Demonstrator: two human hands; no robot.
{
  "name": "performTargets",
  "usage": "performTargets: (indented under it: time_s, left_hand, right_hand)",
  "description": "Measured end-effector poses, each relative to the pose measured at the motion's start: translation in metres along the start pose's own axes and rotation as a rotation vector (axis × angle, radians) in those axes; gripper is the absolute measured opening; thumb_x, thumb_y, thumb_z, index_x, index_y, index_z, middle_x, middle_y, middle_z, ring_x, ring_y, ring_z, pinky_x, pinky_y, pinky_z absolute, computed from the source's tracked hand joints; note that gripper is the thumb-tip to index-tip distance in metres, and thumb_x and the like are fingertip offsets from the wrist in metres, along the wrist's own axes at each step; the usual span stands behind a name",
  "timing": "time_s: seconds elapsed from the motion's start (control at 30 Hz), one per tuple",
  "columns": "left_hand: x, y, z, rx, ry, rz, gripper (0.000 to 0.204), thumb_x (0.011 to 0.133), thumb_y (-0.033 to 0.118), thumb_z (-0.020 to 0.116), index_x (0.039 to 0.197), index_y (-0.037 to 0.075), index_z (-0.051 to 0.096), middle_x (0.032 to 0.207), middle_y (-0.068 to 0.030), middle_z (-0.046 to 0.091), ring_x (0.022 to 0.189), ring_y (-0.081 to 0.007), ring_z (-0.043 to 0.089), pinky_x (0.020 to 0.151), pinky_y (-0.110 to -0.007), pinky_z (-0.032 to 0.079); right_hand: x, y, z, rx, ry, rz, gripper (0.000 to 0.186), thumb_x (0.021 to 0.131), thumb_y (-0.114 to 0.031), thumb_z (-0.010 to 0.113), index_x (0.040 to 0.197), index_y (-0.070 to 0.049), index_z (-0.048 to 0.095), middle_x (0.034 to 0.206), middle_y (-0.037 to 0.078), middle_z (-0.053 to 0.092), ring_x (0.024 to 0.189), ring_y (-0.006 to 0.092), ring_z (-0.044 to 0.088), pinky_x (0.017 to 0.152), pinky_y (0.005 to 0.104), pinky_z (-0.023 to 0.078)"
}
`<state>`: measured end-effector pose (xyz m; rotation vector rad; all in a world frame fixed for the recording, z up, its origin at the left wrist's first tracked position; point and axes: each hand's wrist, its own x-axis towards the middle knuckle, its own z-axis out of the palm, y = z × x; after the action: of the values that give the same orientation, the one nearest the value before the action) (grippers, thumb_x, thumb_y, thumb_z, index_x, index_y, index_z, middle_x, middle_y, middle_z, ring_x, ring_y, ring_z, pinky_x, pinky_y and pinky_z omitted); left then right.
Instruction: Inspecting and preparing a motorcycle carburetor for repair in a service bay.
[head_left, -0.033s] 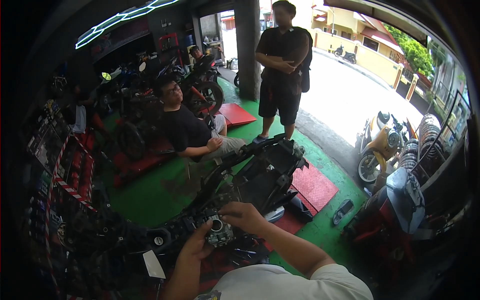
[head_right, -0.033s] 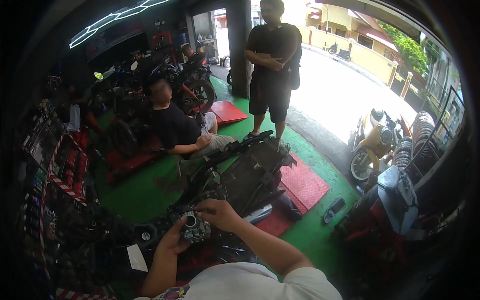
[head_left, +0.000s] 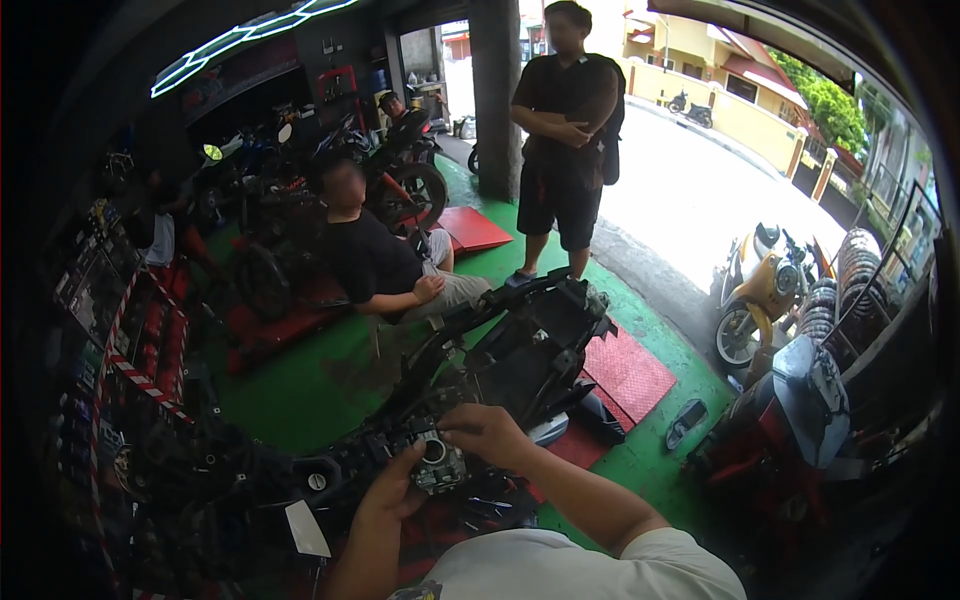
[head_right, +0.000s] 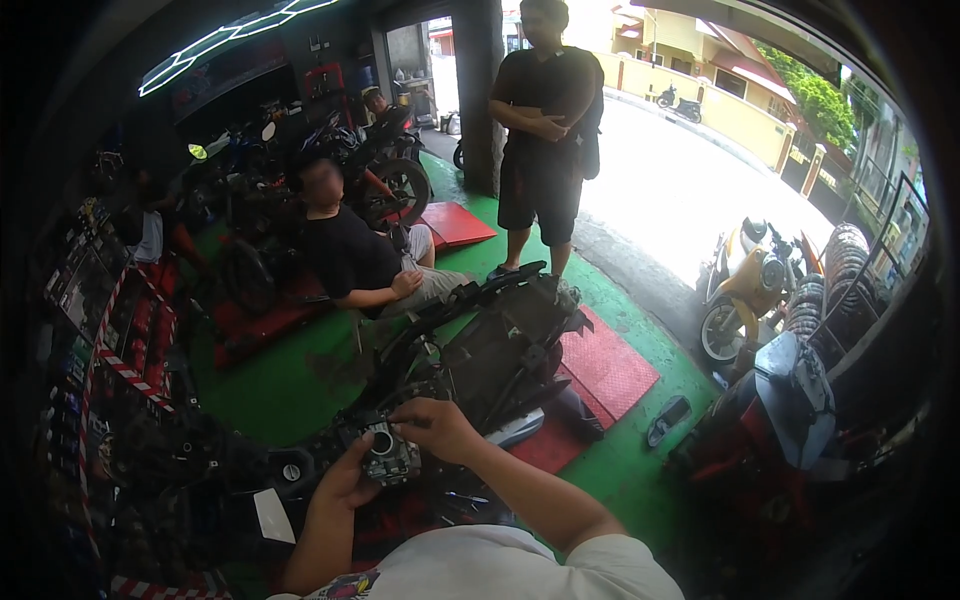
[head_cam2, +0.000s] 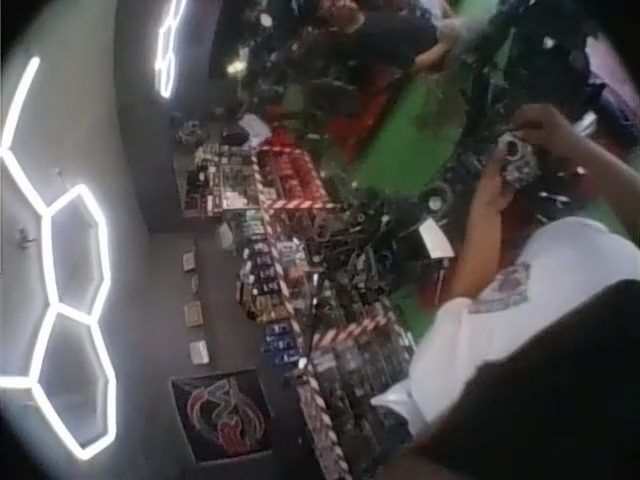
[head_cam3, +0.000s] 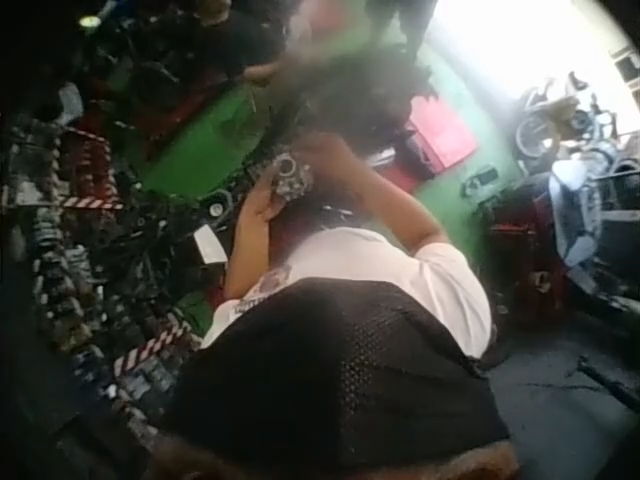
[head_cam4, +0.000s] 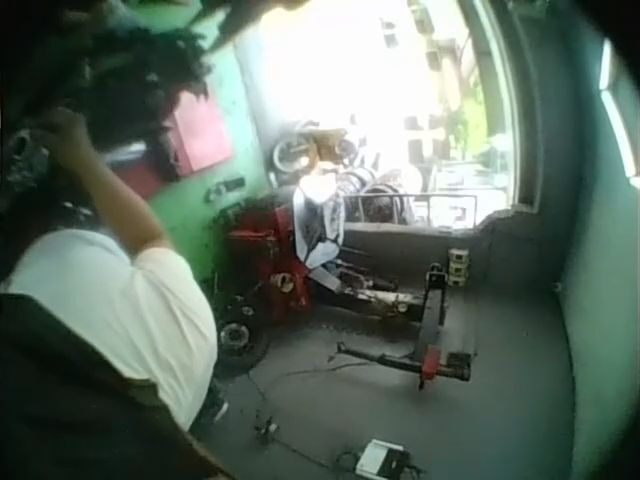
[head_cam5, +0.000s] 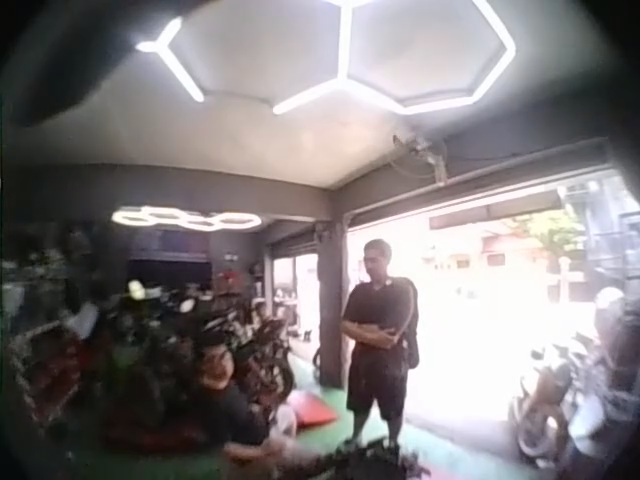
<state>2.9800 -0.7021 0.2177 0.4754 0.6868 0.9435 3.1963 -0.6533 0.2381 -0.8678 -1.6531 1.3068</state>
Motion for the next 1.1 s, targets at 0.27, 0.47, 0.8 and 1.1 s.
performTargets:
  time_s: [0.27, 0.47, 0.8, 1.1]
  left_hand:
    - [0.001, -0.005, -0.006, -0.013, 0.003, -0.034, 0.054, 0.099, 0.043, 0.064, 0.134, 0.003, 0.055, 0.117, -0.0187, 0.069, 0.107, -0.032, 0.07, 0.096, -0.05, 0.057]
    - [0.002, -0.008, -0.012, 0.005, -0.01, -0.06, 0.054, 0.098, 0.044, 0.064, 0.133, 0.003, 0.055, 0.118, -0.0174, 0.069, 0.108, -0.0317, 0.069, 0.097, -0.05, 0.056]
    - [-0.005, -0.011, 0.001, -0.048, -0.01, -0.083, 0.047, 0.099, 0.037, 0.065, 0.131, 0.004, 0.058, 0.115, -0.0127, 0.07, 0.106, -0.0261, 0.07, 0.095, -0.044, 0.058]
    - [0.005, -0.029, -0.016, -0.073, 0.032, -0.071, 0.054, 0.098, 0.043, 0.066, 0.134, 0.004, 0.055, 0.119, -0.0177, 0.069, 0.109, -0.0325, 0.069, 0.099, -0.051, 0.056]
  right_hand:
    - [-0.001, 0.001, -0.003, -0.033, -0.014, -0.028, 0.027, 0.089, -0.012, 0.076, 0.114, 0.0, 0.072, 0.106, 0.009, 0.072, 0.099, 0.0165, 0.068, 0.091, 0.0307, 0.052]
    - [-0.001, 0.002, -0.004, -0.067, -0.041, 0.057, 0.029, 0.089, -0.01, 0.076, 0.116, -0.001, 0.071, 0.105, 0.009, 0.071, 0.099, 0.0183, 0.068, 0.089, 0.0314, 0.054]
    - [-0.001, 0.016, -0.008, 0.003, -0.097, 0.044, 0.026, 0.089, -0.01, 0.076, 0.113, -0.001, 0.072, 0.104, 0.009, 0.072, 0.098, 0.0178, 0.069, 0.089, 0.0307, 0.055]
    - [0.0, 0.024, -0.012, -0.003, -0.119, 0.09, 0.023, 0.088, -0.008, 0.076, 0.11, -0.001, 0.072, 0.105, 0.009, 0.072, 0.099, 0.0181, 0.069, 0.09, 0.0323, 0.055]
